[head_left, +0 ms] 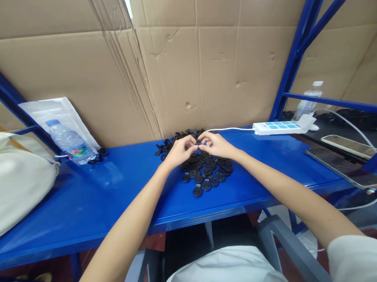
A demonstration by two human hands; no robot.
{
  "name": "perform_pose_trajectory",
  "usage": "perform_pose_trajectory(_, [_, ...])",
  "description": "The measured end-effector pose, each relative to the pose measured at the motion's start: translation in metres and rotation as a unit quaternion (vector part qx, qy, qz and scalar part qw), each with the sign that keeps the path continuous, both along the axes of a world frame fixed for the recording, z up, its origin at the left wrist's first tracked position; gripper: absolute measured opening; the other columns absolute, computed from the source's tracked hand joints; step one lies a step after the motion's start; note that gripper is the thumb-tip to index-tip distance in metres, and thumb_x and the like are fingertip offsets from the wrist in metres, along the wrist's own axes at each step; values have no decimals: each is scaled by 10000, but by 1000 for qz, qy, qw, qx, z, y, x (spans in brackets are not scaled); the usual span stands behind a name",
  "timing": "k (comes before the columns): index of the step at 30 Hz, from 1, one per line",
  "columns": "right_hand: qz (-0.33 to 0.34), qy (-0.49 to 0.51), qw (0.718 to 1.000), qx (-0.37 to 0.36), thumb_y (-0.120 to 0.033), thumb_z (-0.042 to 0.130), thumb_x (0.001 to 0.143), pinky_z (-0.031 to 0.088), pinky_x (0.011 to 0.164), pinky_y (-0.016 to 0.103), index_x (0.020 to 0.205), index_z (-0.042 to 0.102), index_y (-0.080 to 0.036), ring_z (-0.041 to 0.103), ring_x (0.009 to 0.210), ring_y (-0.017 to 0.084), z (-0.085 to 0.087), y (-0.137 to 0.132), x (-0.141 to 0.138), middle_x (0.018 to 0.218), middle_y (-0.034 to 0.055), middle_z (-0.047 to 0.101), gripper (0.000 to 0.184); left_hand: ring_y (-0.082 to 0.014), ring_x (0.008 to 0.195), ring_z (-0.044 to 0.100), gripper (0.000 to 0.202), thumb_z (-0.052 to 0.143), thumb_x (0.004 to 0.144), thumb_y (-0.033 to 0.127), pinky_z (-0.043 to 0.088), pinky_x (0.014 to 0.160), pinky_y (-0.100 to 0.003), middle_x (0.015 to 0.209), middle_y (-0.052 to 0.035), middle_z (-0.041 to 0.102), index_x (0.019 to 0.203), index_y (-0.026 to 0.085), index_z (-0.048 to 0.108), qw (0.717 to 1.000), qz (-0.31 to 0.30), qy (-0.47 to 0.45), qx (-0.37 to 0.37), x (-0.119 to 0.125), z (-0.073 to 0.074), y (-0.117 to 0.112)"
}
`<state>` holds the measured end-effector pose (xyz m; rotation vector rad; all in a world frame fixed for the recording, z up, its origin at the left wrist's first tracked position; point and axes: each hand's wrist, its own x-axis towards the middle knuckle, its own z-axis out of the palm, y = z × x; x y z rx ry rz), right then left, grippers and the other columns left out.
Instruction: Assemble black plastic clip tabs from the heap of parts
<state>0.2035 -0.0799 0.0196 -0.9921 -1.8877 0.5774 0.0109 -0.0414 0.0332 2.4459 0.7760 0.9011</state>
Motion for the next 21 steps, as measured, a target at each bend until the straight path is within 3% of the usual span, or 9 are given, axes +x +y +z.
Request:
perform_pose_trajectory(11, [-15,-12,1000,9,-261,557,795,407,525,224,998,534,-163,524,531,98,1,0,1,728,5,628,227,-138,719,624,279,600,819,396,494,671,-244,820,-35,682,966,159,607,1000,-9,-12,-13,2,-2,-1])
perform_pose_trajectory(21, [-3,-41,999,20,-309,580,794,414,567,233,1019,542,-157,524,565,104,2,-1,3,744,10,633,274,-143,676,635,209,592,806,339,494,659,-253,770,-31,699,908,156,598,1000,9,7,-11,2,-1,0])
